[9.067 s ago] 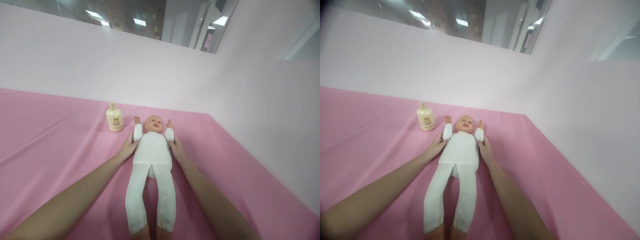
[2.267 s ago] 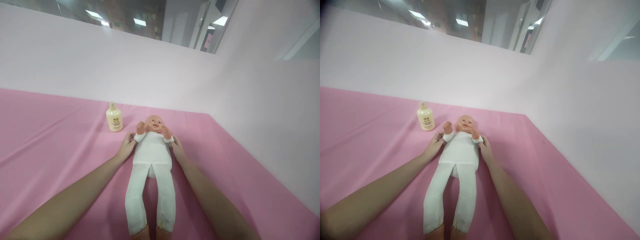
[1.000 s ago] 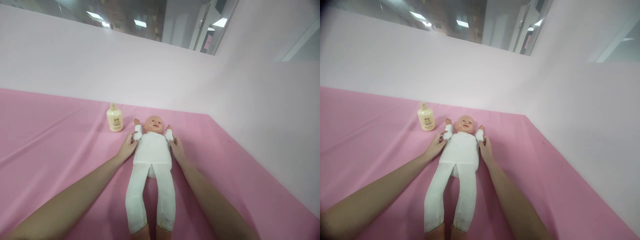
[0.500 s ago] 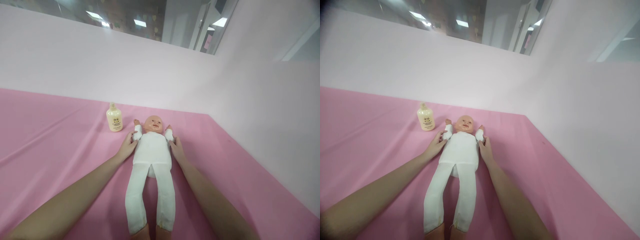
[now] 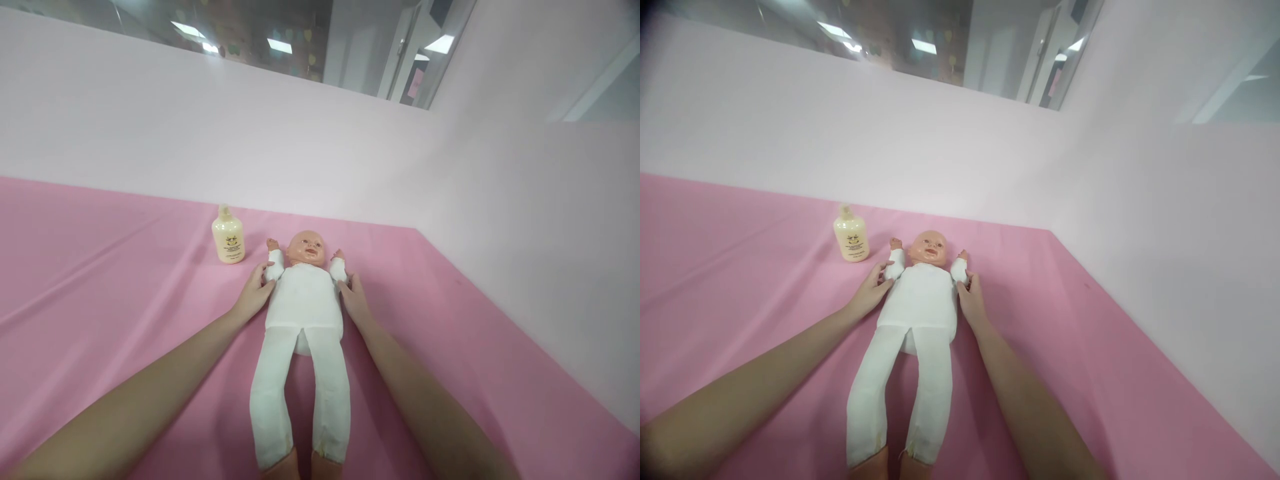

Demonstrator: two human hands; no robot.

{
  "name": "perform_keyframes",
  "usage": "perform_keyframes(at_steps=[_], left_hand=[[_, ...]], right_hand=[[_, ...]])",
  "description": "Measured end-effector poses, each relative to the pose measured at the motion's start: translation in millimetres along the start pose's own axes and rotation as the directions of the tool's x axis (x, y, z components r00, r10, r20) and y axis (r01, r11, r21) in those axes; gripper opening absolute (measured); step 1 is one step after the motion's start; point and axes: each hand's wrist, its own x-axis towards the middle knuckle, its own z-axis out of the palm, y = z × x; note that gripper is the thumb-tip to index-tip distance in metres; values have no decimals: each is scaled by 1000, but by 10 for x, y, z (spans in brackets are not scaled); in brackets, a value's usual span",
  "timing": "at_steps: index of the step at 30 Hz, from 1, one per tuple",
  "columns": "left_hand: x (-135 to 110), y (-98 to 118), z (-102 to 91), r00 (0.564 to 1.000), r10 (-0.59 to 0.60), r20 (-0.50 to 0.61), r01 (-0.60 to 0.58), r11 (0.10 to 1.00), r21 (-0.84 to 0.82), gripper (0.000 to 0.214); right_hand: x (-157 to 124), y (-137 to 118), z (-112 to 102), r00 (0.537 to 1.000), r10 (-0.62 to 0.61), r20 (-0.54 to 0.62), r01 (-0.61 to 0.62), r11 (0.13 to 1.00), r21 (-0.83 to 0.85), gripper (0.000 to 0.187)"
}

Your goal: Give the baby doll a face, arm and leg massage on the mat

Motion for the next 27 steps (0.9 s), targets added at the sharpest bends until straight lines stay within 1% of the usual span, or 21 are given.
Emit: perform_keyframes(at_steps=[8, 16, 21, 27], left_hand=[[0, 14, 4, 1000, 11, -2, -11, 1000, -5, 48], [12, -26, 7, 1000, -5, -13, 5, 1000, 16, 49], [15, -34, 6, 1000, 7, -13, -6, 1000, 19, 49], [12, -40, 8, 1000, 5, -11, -5, 1000, 19, 49]], right_hand=[[-6, -15, 4, 1000, -5, 7, 5, 1000, 6, 34], [-18, -20, -1, 1000, -1, 13, 0, 1000, 23, 36], [-14, -10, 0, 1000, 12, 7, -12, 1000, 12, 37], [-15, -15, 3, 1000, -4, 12, 4, 1000, 15, 39]])
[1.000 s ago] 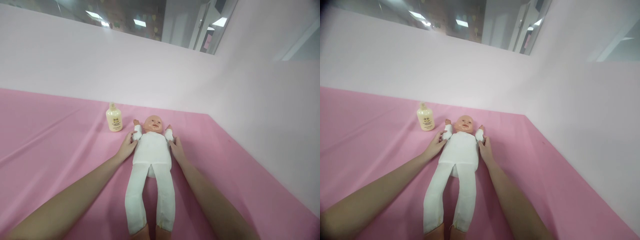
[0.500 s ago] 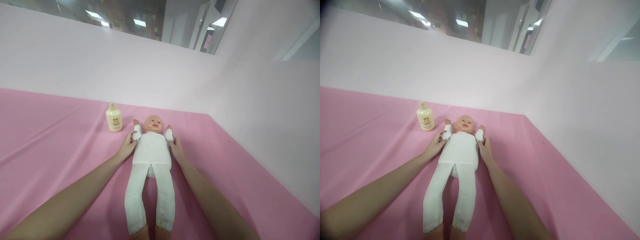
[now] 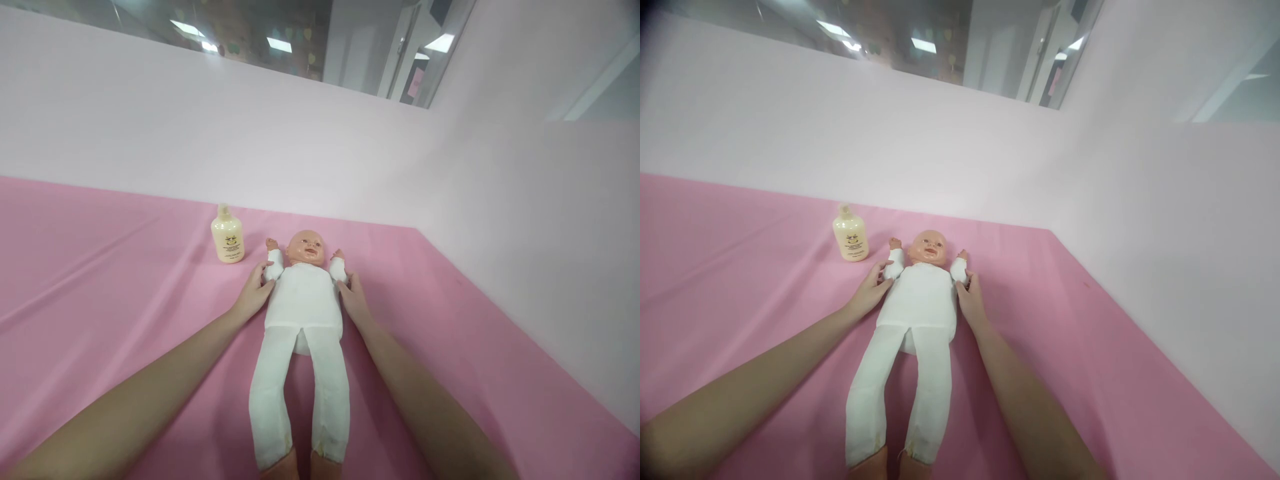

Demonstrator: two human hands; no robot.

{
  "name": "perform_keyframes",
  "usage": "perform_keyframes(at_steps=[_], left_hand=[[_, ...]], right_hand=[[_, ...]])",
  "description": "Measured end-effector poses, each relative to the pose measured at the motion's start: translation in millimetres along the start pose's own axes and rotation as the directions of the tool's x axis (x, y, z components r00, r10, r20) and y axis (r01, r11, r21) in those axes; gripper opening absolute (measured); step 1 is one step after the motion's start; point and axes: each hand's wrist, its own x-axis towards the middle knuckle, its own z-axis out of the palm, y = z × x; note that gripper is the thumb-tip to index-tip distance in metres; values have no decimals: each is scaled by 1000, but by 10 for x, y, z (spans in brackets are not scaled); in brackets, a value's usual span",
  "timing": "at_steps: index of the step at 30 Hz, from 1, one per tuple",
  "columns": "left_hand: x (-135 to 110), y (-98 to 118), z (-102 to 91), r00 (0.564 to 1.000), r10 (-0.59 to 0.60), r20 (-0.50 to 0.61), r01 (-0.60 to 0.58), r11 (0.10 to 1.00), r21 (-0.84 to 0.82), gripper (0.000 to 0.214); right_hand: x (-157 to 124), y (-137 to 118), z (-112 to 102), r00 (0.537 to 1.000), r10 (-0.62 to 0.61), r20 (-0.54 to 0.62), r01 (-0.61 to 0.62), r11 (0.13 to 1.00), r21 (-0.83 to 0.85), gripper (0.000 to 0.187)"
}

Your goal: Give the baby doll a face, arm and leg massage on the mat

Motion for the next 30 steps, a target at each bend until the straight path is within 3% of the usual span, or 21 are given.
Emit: perform_keyframes(at_steps=[30], left_hand=[[12, -56, -8, 1000, -10, 28, 9, 999, 49, 52]], right_hand=[[-9, -14, 4, 1000, 16, 0, -16, 1000, -9, 40]])
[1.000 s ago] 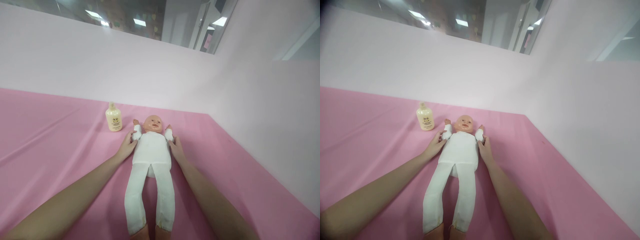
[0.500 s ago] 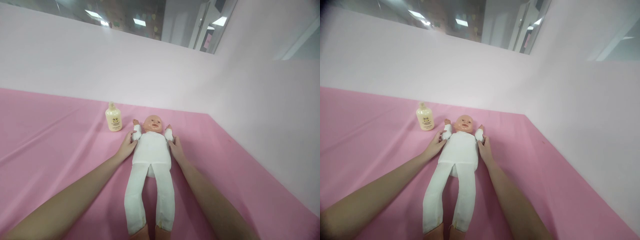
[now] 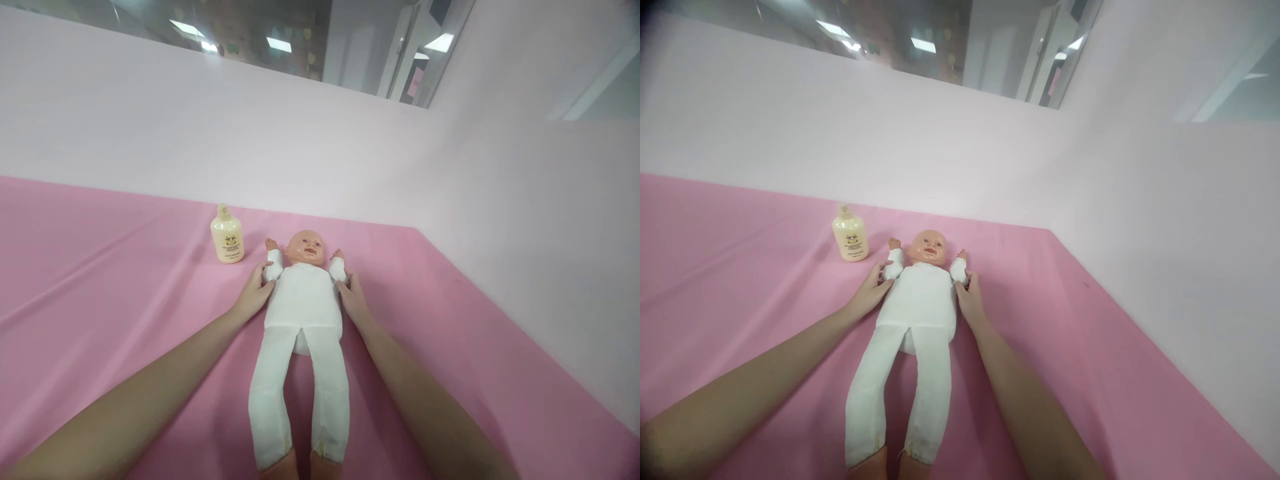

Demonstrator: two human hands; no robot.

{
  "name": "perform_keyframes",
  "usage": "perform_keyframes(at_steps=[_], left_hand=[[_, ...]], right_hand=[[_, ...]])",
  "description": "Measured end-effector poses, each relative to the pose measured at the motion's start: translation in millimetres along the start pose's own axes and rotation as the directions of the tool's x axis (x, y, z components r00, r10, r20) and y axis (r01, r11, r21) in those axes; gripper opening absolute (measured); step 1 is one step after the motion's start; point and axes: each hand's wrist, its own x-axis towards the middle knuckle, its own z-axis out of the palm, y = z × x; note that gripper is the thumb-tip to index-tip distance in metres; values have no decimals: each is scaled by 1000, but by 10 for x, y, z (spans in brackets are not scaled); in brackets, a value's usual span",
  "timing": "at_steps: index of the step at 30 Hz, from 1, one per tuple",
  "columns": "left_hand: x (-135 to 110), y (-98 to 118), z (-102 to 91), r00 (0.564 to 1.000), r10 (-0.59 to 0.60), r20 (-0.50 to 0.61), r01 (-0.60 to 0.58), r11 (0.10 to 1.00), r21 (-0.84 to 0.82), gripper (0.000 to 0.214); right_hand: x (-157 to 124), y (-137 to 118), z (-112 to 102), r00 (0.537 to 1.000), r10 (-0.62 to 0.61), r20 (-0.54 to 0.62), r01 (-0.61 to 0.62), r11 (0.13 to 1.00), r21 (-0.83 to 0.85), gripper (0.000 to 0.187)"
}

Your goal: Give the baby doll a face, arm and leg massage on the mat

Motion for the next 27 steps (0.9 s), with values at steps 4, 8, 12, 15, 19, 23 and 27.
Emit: perform_keyframes(at_steps=[4, 8, 12, 15, 19, 23, 27], left_hand=[[4, -15, 3, 1000, 4, -2, -4, 1000, -14, 52], [9, -21, 7, 1000, 5, 0, -5, 1000, -30, 52], [10, -16, 7, 1000, 1, -4, -1, 1000, -25, 52], [2, 12, 2, 1000, 5, -9, -5, 1000, -14, 52], [-15, 61, -5, 1000, -12, 6, 12, 1000, -11, 51], [-30, 99, -12, 1000, -22, 15, 22, 1000, 8, 51], [-42, 127, -17, 999, -26, 22, 26, 1000, 14, 51]], right_hand=[[-1, -13, 1, 1000, 7, 4, -7, 1000, 2, 39], [4, -6, 1, 1000, -1, 1, 1, 1000, 7, 38], [5, 13, 2, 1000, -10, 7, 10, 1000, 12, 39], [5, 19, 1, 1000, -15, 6, 15, 1000, 1, 39], [10, 10, 3, 1000, -14, 5, 15, 1000, -13, 38], [14, 5, 5, 1000, -13, 3, 13, 1000, -16, 38], [17, 24, 3, 1000, -15, 6, 15, 1000, -13, 37]])
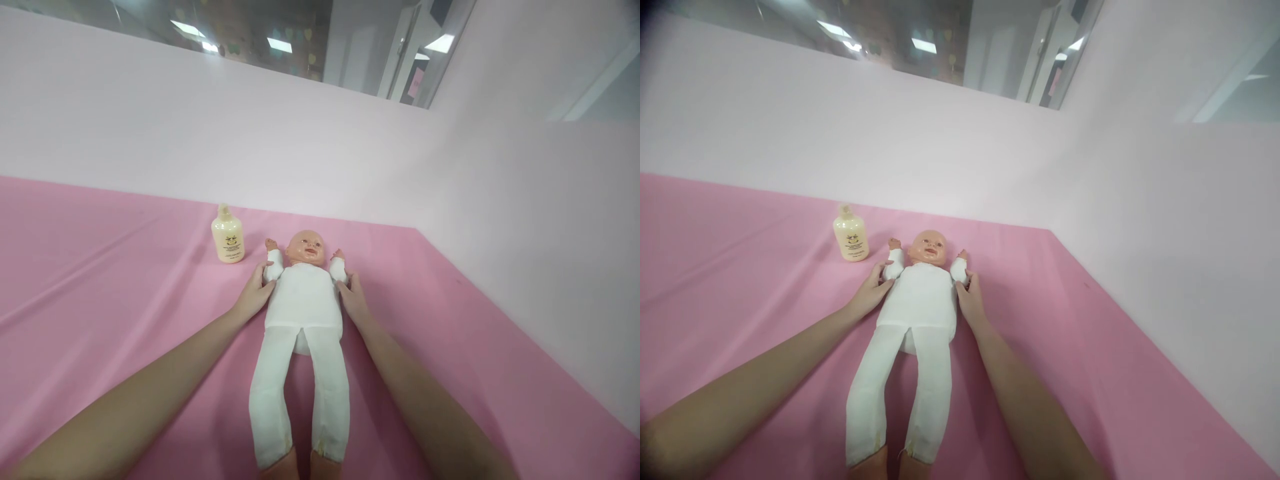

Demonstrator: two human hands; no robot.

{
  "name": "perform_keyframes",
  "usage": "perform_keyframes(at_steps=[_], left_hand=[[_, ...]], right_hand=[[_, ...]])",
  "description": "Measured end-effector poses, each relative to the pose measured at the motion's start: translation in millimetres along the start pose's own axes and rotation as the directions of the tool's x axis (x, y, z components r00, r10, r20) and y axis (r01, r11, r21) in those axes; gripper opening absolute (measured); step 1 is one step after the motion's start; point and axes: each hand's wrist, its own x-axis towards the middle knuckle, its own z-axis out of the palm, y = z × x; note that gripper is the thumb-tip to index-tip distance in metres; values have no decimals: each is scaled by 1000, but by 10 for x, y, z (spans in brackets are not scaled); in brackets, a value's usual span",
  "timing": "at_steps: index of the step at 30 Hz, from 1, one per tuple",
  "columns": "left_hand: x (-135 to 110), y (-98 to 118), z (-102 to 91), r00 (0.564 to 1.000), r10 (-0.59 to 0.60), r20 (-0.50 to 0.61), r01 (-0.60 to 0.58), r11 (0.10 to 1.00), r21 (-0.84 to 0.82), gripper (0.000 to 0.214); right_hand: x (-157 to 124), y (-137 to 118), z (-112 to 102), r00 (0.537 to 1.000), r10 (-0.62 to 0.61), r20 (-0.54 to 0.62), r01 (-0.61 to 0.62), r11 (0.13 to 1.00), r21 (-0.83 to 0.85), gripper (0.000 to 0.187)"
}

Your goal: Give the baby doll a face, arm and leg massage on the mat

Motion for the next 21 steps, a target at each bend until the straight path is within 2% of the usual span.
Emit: perform_keyframes(at_steps=[21], left_hand=[[4, -19, -1, 1000, 2, -11, -2, 1000, 1, 50]], right_hand=[[-9, -25, -7, 1000, 12, -5, -12, 1000, 15, 41]])
